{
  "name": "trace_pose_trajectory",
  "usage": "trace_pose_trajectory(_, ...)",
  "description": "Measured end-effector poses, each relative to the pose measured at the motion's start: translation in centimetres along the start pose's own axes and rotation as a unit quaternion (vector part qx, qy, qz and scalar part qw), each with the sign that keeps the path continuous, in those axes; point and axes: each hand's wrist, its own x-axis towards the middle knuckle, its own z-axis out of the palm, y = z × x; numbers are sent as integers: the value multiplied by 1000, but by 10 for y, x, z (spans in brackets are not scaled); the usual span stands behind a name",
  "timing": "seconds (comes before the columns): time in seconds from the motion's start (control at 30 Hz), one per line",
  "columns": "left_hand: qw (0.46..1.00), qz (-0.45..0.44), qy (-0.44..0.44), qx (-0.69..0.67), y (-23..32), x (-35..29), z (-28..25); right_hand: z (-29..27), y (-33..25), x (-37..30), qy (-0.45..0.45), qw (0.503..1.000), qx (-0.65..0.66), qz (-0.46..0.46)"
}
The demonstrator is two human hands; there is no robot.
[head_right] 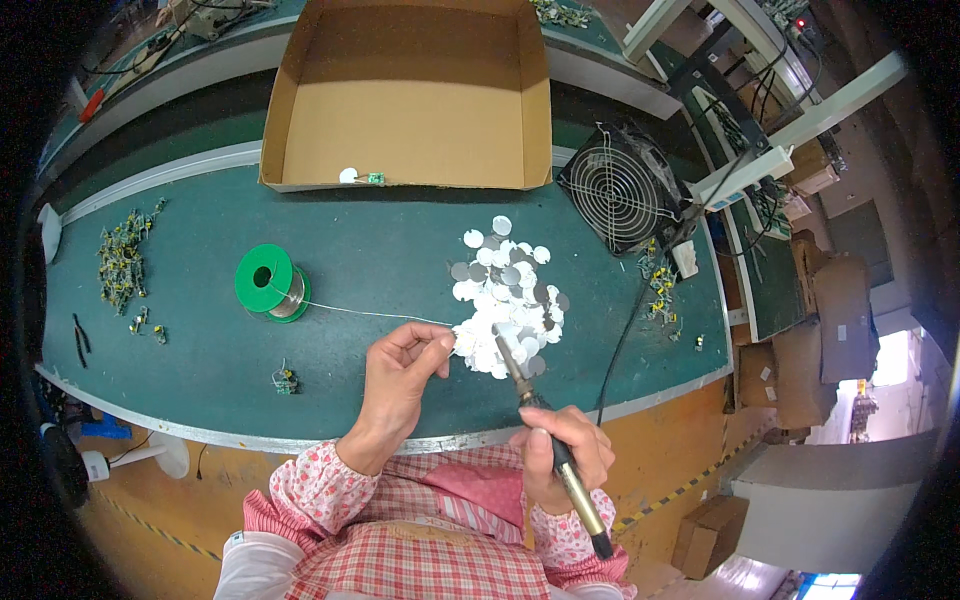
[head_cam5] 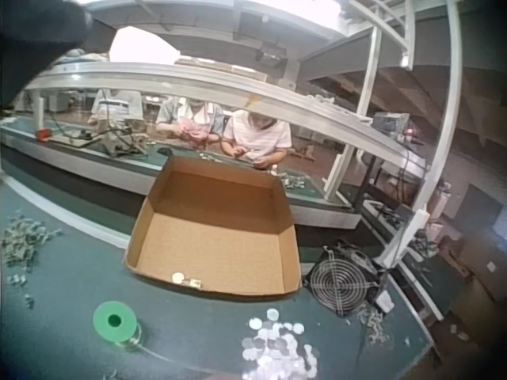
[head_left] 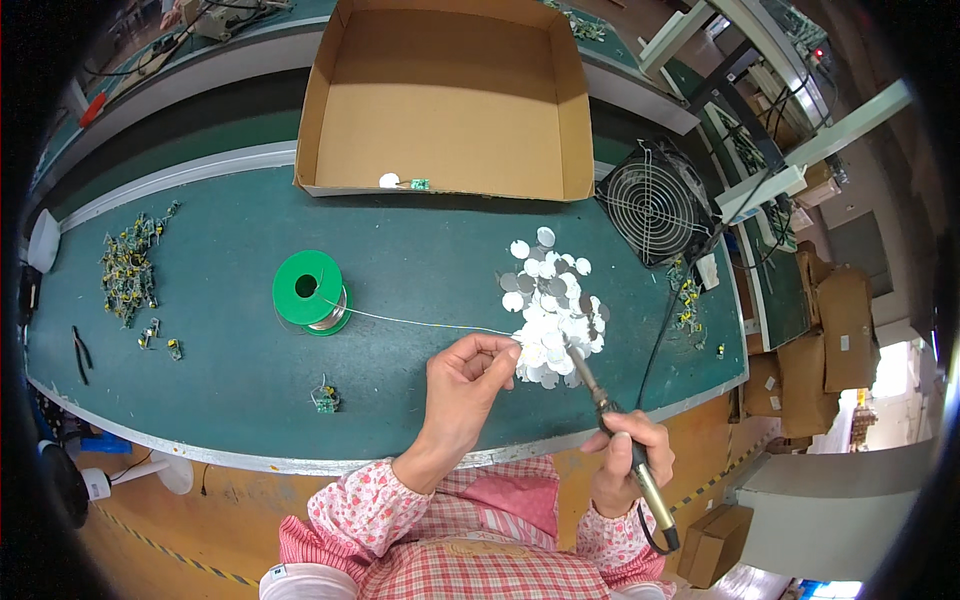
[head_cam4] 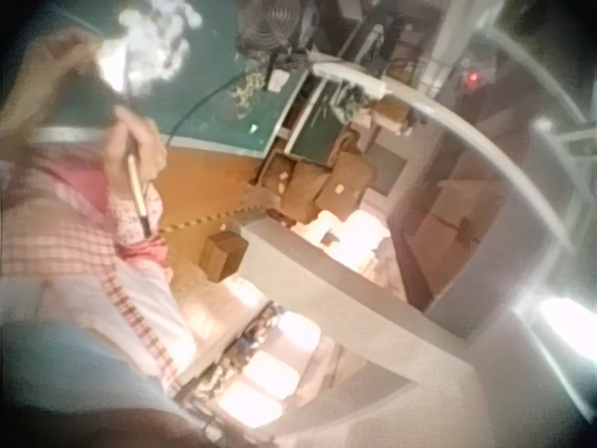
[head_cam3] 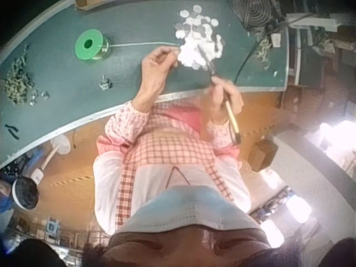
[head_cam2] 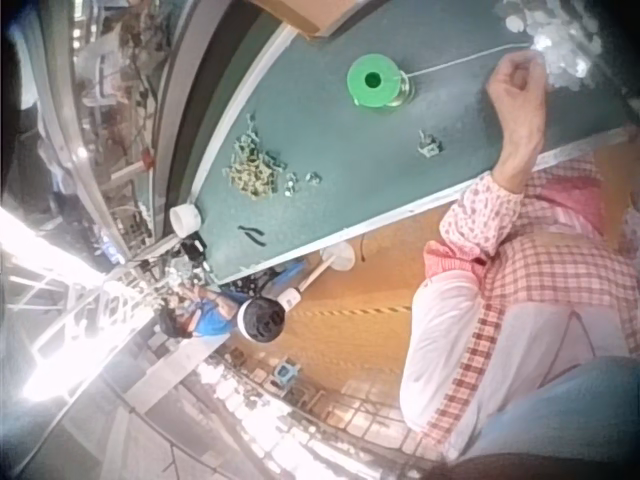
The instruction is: The person solders small circuit boards to round metal plates using a soldering iron and solder wire, placing the assembled components into a cardboard box.
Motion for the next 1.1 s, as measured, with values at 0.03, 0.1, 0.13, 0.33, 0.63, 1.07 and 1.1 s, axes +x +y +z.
trace_pose_trajectory(0.03, 1000, 9, -2, -6, 0, 0, 1, 1, -3, -1, -5, 1000, 18, 3)
trace_pose_trajectory(0.1, 1000, 18, -4, -14, 0, 0, 1, 3, -2, -2, -4, 999, 33, 14)
trace_pose_trajectory(0.13, 1000, 24, 0, -16, 0, 0, 1, 4, -1, -2, -9, 999, 43, 13)
trace_pose_trajectory(0.33, 999, 32, 11, -28, 3, -2, 2, 11, -4, 4, -38, 998, 58, 3)
trace_pose_trajectory(0.63, 999, 32, 6, -30, 5, -1, 3, 15, -1, 9, -55, 998, 43, 3)
trace_pose_trajectory(1.07, 1000, -5, 5, 24, 1, 3, 1, 16, -3, 13, -62, 997, 38, -1)
trace_pose_trajectory(1.1, 1000, -4, 5, 24, 2, 2, 1, 15, -3, 12, -63, 997, 38, -2)
